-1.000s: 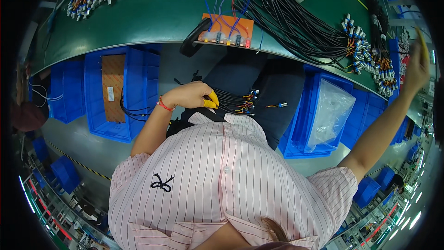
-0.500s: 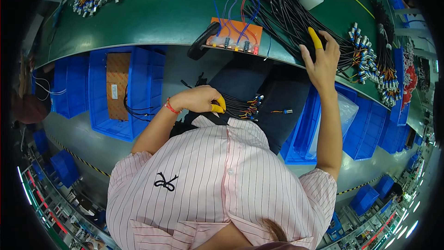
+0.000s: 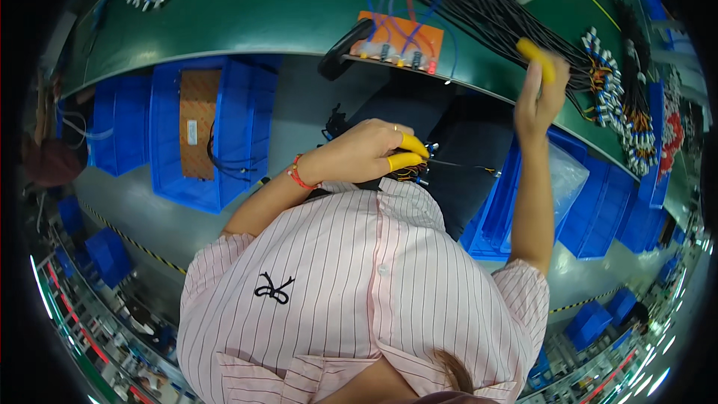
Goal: Manually assemble and test wire harnesses by inserting connectors and organizing cables at a factory workstation.
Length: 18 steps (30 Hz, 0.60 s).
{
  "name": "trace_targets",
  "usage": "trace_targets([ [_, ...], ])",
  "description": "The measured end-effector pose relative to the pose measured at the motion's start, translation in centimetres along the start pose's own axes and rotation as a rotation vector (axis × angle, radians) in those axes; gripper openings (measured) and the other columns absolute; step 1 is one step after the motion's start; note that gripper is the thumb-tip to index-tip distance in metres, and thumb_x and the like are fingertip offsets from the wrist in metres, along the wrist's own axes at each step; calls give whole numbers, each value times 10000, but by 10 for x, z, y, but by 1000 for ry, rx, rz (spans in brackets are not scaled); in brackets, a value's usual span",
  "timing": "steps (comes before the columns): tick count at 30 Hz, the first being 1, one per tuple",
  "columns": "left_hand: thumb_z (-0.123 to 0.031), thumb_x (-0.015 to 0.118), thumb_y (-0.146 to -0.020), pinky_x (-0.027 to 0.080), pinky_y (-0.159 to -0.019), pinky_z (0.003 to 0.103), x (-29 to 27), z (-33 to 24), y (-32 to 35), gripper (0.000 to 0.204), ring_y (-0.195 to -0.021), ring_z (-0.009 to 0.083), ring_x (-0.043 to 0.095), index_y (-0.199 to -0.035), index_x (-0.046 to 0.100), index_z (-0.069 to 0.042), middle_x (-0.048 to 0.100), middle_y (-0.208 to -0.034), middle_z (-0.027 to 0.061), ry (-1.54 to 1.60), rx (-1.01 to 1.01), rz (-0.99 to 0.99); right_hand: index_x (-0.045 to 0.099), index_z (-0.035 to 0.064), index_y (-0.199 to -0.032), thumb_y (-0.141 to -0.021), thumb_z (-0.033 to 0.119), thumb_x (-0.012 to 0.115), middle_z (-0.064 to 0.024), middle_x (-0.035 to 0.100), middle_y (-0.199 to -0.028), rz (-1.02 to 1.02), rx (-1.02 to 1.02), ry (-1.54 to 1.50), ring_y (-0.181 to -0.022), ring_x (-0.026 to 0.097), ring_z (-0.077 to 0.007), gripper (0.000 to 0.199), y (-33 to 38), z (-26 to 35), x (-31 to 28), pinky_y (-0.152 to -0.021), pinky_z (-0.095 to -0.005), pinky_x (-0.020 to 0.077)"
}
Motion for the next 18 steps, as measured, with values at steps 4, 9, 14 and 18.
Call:
trace_targets([
  [4, -163, 619, -892, 374, -509, 317, -25, -5, -5, 182, -555, 223, 511, -982, 685, -19, 590, -779, 99, -98, -29, -100, 671, 11, -1041, -883, 104, 589, -107, 632, -837, 630, 430, -569, -777, 581, -219, 200, 87, 80, 60, -744, -319, 456],
  [9, -124, 658, -857, 378, -529, 296, -57, 12, 3, 160, -588, 180, 505, -990, 690, -41, 559, -744, 81, -251, -53, -173, 690, 14, -1019, -881, 134, 643, 1, 647, -790, 584, 1170, -581, -675, 545, -46, 189, 186, 12, 25, -598, -196, 427],
  [14, -55, 657, -845, 443, -636, 233, -82, 19, 16, 165, -693, 107, 571, -1004, 692, -27, 637, -810, 41, -22, -164, -322, 597, -44, -1102, -905, 126, 581, 18, 446, -654, 8, 1171, -1051, -599, 421, -69, 261, 219, -68, -75, -634, -256, 384],
  [18, -49, 638, -878, 509, -787, 281, -67, 32, 19, 191, -784, 148, 628, -1056, 664, 15, 675, -899, 78, 555, -260, -458, 578, -31, -1026, -925, 113, 566, 3, 415, -648, -456, 1092, -1593, -549, 390, -97, 177, 230, -99, -104, -601, -256, 371],
])
Point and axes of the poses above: each hand's wrist, its own y-axis away from the middle knuckle, its own x-axis out of the palm, z = x × y, the point moved 10 cm from there along -y, towards the middle knuckle
